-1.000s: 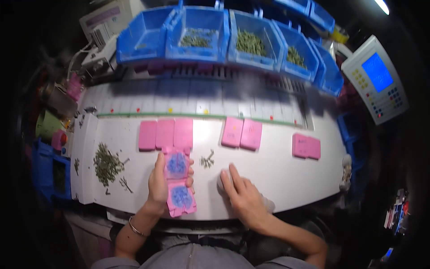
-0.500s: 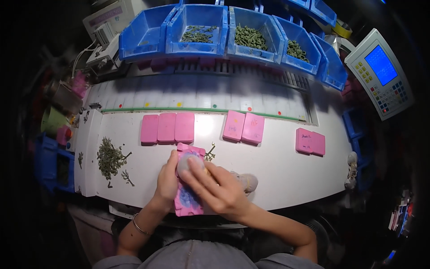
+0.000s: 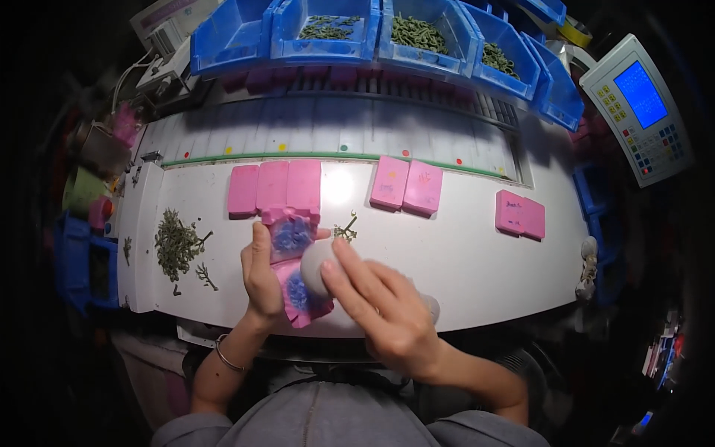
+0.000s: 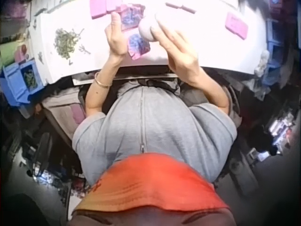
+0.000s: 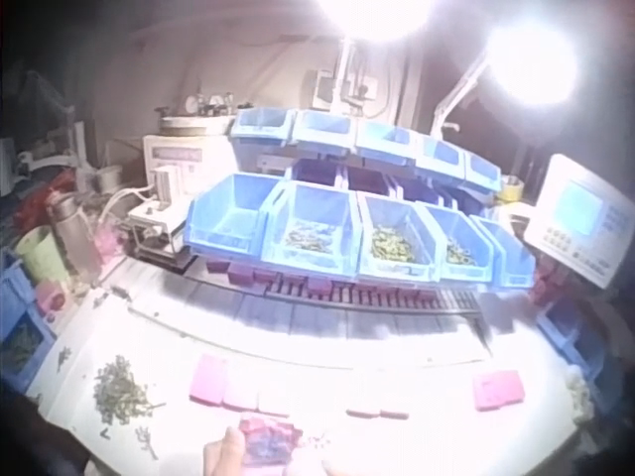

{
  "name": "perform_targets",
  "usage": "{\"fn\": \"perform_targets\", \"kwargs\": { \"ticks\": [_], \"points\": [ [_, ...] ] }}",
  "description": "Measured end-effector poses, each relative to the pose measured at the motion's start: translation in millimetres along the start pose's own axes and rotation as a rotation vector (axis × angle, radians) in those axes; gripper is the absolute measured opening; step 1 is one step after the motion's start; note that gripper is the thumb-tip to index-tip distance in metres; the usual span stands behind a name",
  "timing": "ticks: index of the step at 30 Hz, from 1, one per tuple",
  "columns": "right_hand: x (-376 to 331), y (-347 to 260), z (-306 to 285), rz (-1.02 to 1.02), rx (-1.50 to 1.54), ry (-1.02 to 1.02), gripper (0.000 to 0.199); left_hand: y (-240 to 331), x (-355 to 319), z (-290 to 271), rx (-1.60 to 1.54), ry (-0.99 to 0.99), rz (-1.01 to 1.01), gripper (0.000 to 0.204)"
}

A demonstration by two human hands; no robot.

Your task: The person opens pink plastic containers, removes small dried herb sprigs, and places them into blue bins on a conveyor system. They repeatedly open and close the containers, transfer the herbs, and occasionally wipe the containers with a cloth before continuing the process.

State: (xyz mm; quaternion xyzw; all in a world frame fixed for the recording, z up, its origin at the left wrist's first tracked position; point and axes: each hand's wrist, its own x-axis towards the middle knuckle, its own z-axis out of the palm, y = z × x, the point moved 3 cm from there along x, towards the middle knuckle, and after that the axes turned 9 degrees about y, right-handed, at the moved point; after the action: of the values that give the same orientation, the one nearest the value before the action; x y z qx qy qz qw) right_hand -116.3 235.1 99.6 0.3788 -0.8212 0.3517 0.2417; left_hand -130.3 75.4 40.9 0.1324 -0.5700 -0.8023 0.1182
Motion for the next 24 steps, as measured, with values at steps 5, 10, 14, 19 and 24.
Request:
{"fn": "perform_targets", "kwargs": {
  "ticks": [5, 10, 14, 19, 24],
  "points": [
    [-19.1, -9.6, 9.2, 0.070, 0.006, -0.220, 0.053, 6.3, 3.9, 6.9, -0.050, -0.051, -0.028, 0.054],
    [-9.7, -2.5, 10.4, 0.002, 0.047, -0.209, 0.055, -4.4, 6.7, 6.4, 0.143, -0.075, 0.121, 0.062],
    [-0.2, -10.5, 10.6, -0.106, 0.018, -0.199, 0.054, -5.8, 8.2, 6.2, -0.007, -0.036, -0.023, 0.062],
    [-7.2, -10.3, 17.5, -0.074, 0.013, -0.187, 0.053, -8.5, 12.6, -0.1, -0.090, 0.028, -0.130, 0.056],
    [-28.6, 21.5, -2.4, 0.130, -0.303, -0.282, 0.062, -4.7, 10.6, -13.6, 0.029, -0.028, -0.210, 0.056]
  ]
}}
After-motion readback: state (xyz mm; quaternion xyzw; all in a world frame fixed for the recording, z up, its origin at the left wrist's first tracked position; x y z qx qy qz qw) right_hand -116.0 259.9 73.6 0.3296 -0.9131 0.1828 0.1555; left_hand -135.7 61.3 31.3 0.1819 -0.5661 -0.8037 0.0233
